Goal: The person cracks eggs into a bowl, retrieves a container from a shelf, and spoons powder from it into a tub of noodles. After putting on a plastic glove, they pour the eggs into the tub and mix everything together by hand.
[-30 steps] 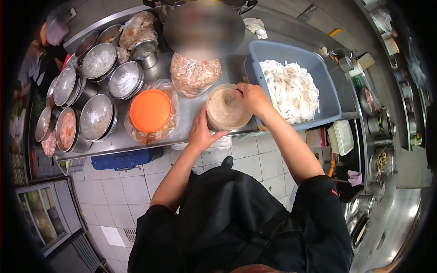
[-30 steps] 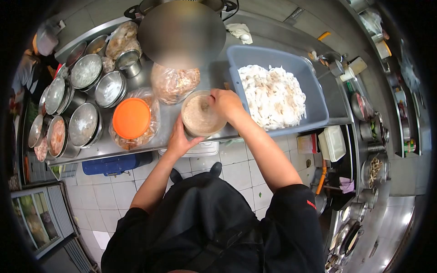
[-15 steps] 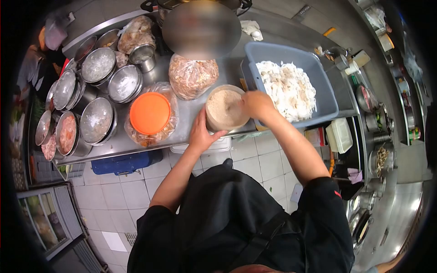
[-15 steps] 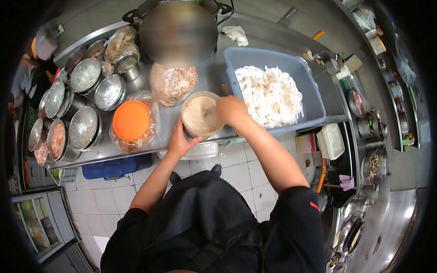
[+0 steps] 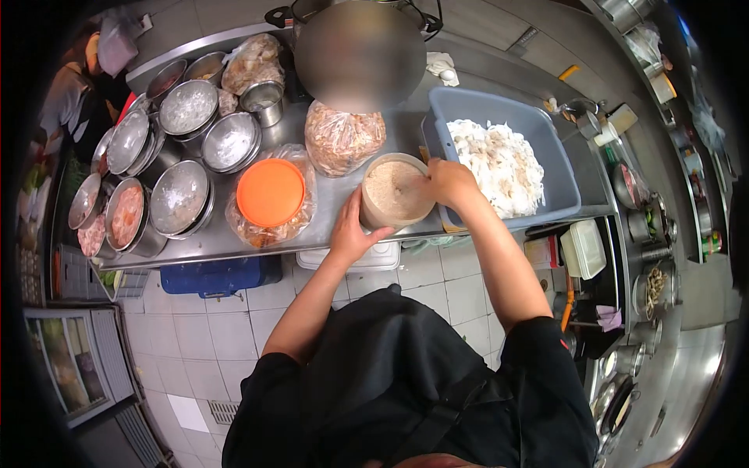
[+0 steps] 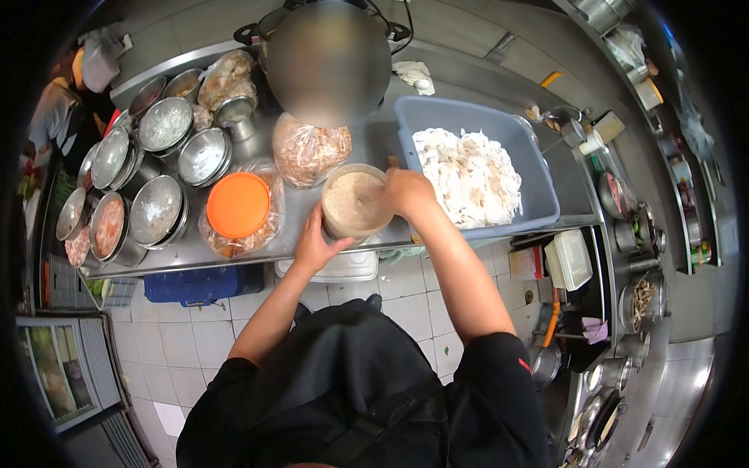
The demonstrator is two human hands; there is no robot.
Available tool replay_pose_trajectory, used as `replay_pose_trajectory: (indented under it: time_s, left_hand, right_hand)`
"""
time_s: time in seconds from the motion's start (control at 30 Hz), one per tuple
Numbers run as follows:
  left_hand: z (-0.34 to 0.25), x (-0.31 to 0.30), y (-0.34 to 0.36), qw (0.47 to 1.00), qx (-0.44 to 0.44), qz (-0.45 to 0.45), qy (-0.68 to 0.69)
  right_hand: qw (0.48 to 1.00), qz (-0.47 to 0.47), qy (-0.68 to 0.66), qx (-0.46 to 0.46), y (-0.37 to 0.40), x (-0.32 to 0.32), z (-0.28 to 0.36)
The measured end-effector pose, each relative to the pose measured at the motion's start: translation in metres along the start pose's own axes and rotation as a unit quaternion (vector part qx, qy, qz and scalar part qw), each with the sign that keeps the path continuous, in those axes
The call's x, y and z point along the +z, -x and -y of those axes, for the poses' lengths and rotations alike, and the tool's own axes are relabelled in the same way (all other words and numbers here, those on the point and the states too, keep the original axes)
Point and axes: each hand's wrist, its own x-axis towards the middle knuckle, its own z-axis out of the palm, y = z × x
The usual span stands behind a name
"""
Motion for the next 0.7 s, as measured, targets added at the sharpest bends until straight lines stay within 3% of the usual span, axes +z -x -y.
replay_pose_trajectory:
  time_s: [0.07, 0.17, 0.33, 0.4, 0.43, 0.5, 0.53, 0.57, 0.63, 0.67, 0.7]
  left_hand:
    - [0.001, 0.000, 0.001, 1.000, 0.019, -0.009, 0.003]
    - [0.004, -0.005, 0.007, 1.000, 0.016, -0.016, 0.004]
    - [-0.009, -0.042, 0.032, 0.998, 0.004, -0.043, 0.053]
    - [-0.011, -0.063, 0.037, 0.991, -0.009, -0.060, 0.118]
    - [-0.024, -0.079, 0.034, 0.988, -0.002, -0.117, 0.097]
    - [-0.019, -0.113, 0.027, 0.981, 0.012, -0.192, 0.023]
    - [-0.020, -0.127, 0.023, 0.971, -0.040, -0.236, 0.029]
    - [-0.015, -0.145, 0.017, 0.965, -0.071, -0.251, 0.024]
    - [0.006, -0.176, 0.001, 0.946, -0.068, -0.278, -0.155]
    - [0.018, -0.186, -0.004, 0.948, -0.064, -0.273, -0.153]
    - [0.032, -0.191, -0.009, 0.924, -0.066, -0.269, -0.263]
  right_hand:
    - [0.990, -0.086, -0.064, 0.089, 0.004, 0.009, -0.001]
    - [0.980, -0.163, -0.094, 0.065, -0.003, 0.031, -0.009]
    - [0.983, -0.120, -0.102, 0.093, 0.001, 0.033, 0.001]
    - [0.968, -0.194, -0.119, 0.104, 0.011, 0.040, 0.005]
    - [0.968, -0.195, -0.120, 0.103, 0.017, 0.047, 0.006]
    - [0.887, -0.431, -0.163, 0.024, 0.030, 0.068, 0.008]
    - [0.887, -0.431, -0.165, 0.023, 0.042, 0.070, 0.009]
    - [0.909, -0.369, -0.189, 0.046, 0.058, 0.069, 0.008]
    - [0.949, -0.234, -0.197, 0.072, 0.082, 0.080, -0.006]
    - [0.967, -0.161, -0.182, 0.075, 0.091, 0.094, -0.020]
    - [0.973, -0.152, -0.161, 0.067, 0.098, 0.118, -0.033]
